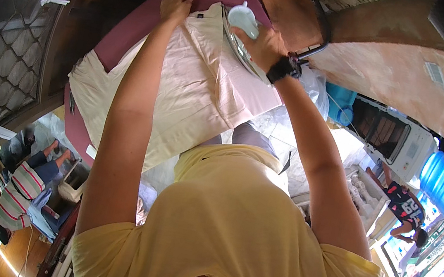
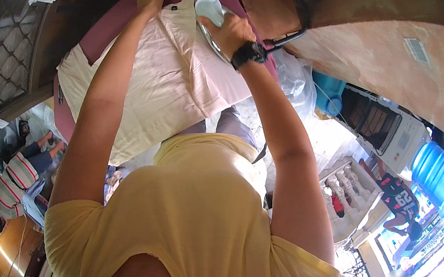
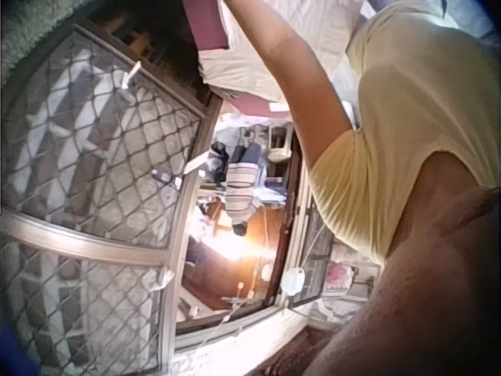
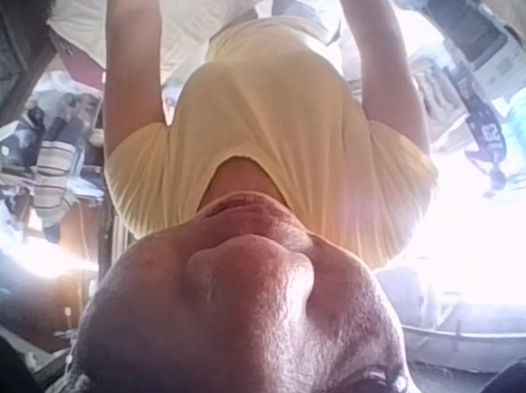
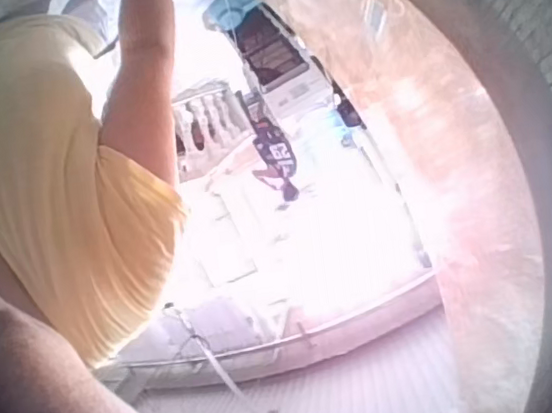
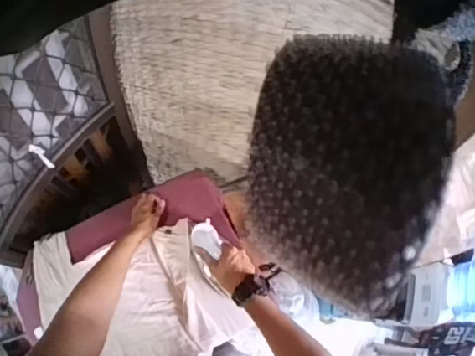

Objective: The person irons a light-colored garment on a pink ironing board using an iron, then folds the garment and places it onto a pile of other clothes.

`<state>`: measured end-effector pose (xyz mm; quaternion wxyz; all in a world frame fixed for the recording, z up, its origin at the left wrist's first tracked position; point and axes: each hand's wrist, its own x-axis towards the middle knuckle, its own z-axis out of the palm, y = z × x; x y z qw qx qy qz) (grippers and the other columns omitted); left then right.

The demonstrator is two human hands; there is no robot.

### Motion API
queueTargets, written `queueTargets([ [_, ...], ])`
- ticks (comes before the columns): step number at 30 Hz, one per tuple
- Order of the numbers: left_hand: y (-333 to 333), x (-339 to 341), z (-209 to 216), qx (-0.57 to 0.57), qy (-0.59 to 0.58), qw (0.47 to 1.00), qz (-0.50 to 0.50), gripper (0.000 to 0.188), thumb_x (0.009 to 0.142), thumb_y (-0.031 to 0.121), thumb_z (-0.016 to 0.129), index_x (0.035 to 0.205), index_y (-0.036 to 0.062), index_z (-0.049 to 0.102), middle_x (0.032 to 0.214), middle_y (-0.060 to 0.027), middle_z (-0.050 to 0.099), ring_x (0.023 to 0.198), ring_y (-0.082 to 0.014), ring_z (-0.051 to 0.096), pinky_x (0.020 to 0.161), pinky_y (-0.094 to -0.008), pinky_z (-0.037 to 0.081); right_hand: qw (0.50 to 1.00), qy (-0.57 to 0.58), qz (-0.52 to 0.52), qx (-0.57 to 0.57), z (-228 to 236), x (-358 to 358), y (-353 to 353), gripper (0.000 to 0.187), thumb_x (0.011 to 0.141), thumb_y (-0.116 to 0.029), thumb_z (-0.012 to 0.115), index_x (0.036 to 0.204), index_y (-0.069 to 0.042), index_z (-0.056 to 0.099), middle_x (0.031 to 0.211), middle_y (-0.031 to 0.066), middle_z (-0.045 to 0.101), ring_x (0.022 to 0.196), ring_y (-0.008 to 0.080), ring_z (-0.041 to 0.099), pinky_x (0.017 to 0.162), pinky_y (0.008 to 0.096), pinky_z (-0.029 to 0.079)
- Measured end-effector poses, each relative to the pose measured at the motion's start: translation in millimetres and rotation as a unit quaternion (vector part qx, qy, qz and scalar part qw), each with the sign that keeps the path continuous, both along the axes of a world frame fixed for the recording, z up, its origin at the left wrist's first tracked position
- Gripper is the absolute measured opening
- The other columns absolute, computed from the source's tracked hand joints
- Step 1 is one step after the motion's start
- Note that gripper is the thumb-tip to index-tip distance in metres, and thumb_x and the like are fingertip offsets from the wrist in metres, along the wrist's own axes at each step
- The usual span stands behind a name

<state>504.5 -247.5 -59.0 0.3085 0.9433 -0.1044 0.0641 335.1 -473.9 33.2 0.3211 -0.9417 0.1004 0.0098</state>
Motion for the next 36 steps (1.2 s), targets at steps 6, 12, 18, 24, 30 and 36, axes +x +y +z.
queueTargets([
  [6,5,5,0,0.013,0.06,0.998,0.007,0.041,0.094,0.052,0.05,0.097,0.0127,0.06,0.098,-0.0077,0.057,0.096,-0.0293,0.059,0.082,-0.0468,0.047,0.998,0.055,-0.002,-0.007,4,-154,-60,0.059,0.083,-0.054,0.068,0.097,0.003,0.066,0.064,0.0175,0.066,0.065,0.0344,0.069,0.06,0.04,0.054],
  [12,9,11,-3,0.007,0.085,0.996,-0.011,0.042,0.094,0.054,0.049,0.094,0.0127,0.059,0.096,-0.0066,0.055,0.095,-0.0281,0.058,0.083,-0.0466,0.046,0.998,0.068,-0.013,-0.012,-3,-185,-70,0.05,0.084,-0.045,0.072,0.098,0.003,0.065,0.062,0.0143,0.067,0.062,0.0288,0.07,0.058,0.0376,0.054],
  [18,5,6,6,0.008,0.088,0.996,-0.014,0.043,0.094,0.053,0.05,0.095,0.0115,0.06,0.096,-0.0078,0.055,0.093,-0.028,0.058,0.082,-0.044,0.046,0.997,-0.052,-0.004,-0.051,5,-84,-27,0.052,0.081,-0.049,0.073,0.093,0.002,0.067,0.069,0.018,0.068,0.067,0.0334,0.069,0.059,0.041,0.054],
  [24,4,3,8,-0.018,0.061,0.998,-0.014,0.042,0.095,0.051,0.051,0.1,0.0107,0.062,0.095,-0.0095,0.058,0.095,-0.0285,0.058,0.083,-0.0428,0.047,0.997,-0.026,-0.054,-0.047,6,4,-1,0.072,0.078,-0.069,0.062,0.089,0.002,0.07,0.071,0.0224,0.067,0.071,0.0408,0.068,0.066,0.0475,0.056],
  [30,12,-3,38,-0.117,0.073,0.982,-0.13,0.029,0.088,0.036,0.066,0.102,0.0108,0.061,0.095,-0.0092,0.06,0.101,-0.031,0.058,0.087,-0.0441,0.046,0.995,0.026,-0.057,-0.082,23,34,-83,0.069,0.078,-0.069,0.063,0.1,-0.004,0.071,0.081,0.018,0.071,0.078,0.0279,0.072,0.069,0.0383,0.057],
  [36,-59,-62,77,0.096,-0.055,0.978,-0.178,0.027,0.083,0.022,0.067,0.106,0.011,0.058,0.107,-0.0122,0.058,0.106,-0.0326,0.055,0.089,-0.0453,0.046,0.999,0.008,-0.022,0.04,51,14,-131,0.064,0.081,-0.063,0.063,0.101,-0.003,0.07,0.074,0.0157,0.07,0.063,0.0269,0.07,0.068,0.0412,0.057],
])
